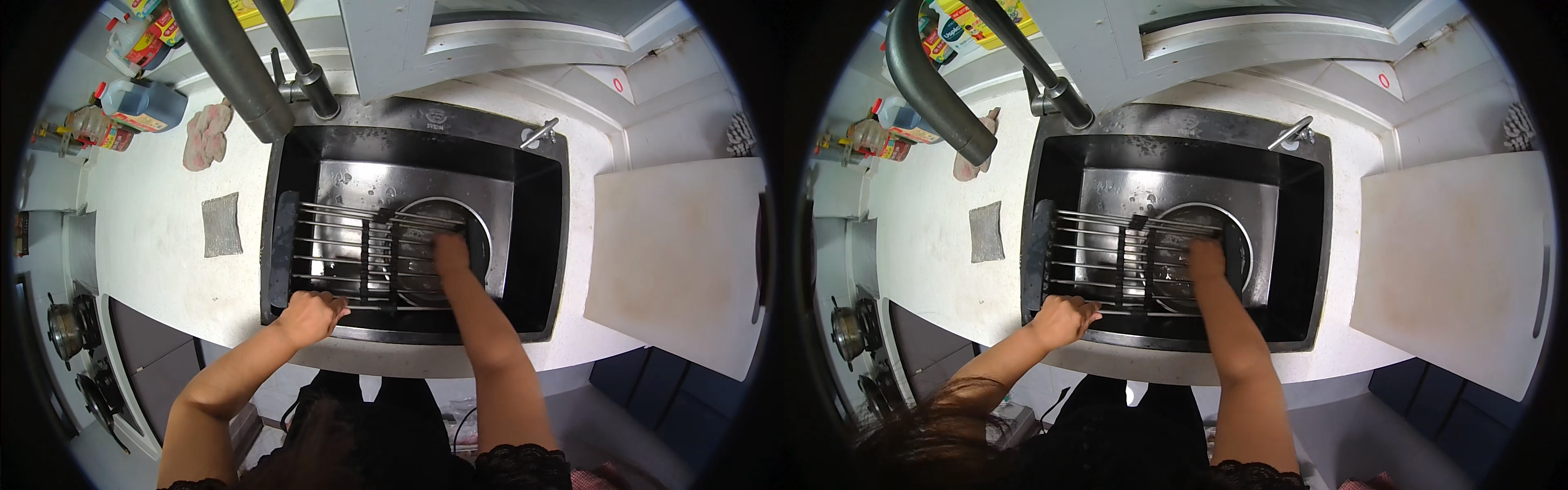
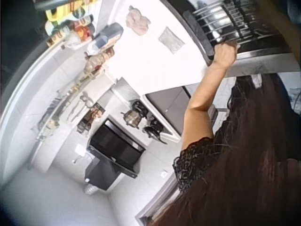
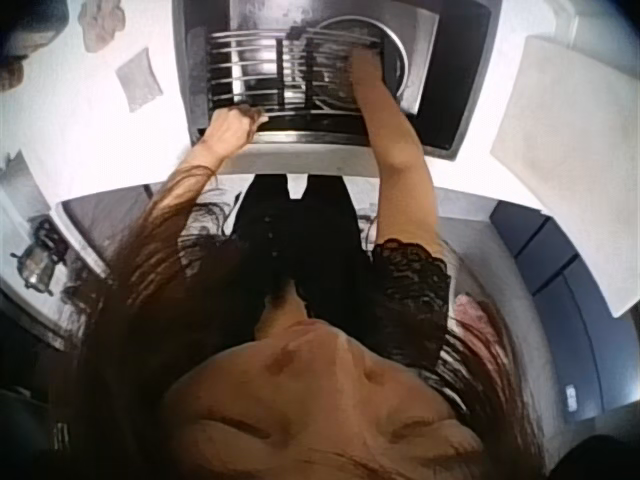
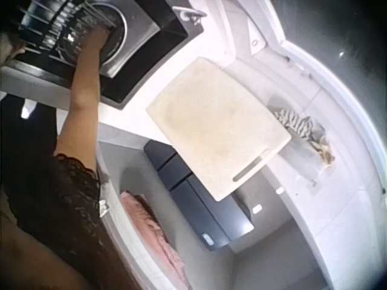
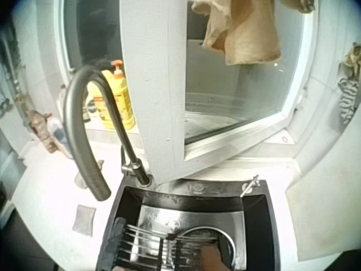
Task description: The person scrubs a metal dish rack with a sponge under running water in a kitchen sink. They repeatedly rinse and scrub different sections of the rack, turning it over to clean all sides.
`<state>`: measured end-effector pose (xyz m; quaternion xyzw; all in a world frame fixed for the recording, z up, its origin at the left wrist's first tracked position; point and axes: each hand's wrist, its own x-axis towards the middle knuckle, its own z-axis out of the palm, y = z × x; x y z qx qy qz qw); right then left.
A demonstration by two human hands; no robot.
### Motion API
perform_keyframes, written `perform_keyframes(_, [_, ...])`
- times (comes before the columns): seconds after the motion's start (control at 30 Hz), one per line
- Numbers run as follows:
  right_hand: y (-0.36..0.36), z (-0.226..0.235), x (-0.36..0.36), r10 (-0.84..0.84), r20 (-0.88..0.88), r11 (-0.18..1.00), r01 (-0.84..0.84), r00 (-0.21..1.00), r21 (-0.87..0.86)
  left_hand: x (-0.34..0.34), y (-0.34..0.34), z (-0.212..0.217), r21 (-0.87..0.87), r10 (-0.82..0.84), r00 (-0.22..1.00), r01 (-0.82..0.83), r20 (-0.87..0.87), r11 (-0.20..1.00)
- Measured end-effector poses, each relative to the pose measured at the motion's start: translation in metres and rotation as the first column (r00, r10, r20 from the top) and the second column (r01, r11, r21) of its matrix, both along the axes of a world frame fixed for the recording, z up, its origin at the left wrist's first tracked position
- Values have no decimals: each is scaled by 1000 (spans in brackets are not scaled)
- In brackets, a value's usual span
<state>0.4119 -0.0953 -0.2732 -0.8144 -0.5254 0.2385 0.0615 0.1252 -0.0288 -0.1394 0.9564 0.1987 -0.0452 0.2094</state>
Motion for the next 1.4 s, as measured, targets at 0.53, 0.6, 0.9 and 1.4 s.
perform_keyframes(0.53, [30, -8, 2, -749, -661, 454, 759, 41, -467, 73, 50, 29, 282, 272, 959, -282, 73, 917])
perform_keyframes(0.6, [36, 17, -3, -700, -706, 394, 766, -108, -507, 78, 74, 13, 418, 360, 928, -291, -93, 860])
perform_keyframes(0.9, [33, 21, -23, -682, -668, 131, 849, -298, -512, 48, 108, -45, 78, 727, 651, -731, -219, 678])
perform_keyframes(1.4, [24, -24, -1, -32, 112, 980, 53, 993, -191, 76, 126, 62, -95, 664, 738, -674, -120, 733])
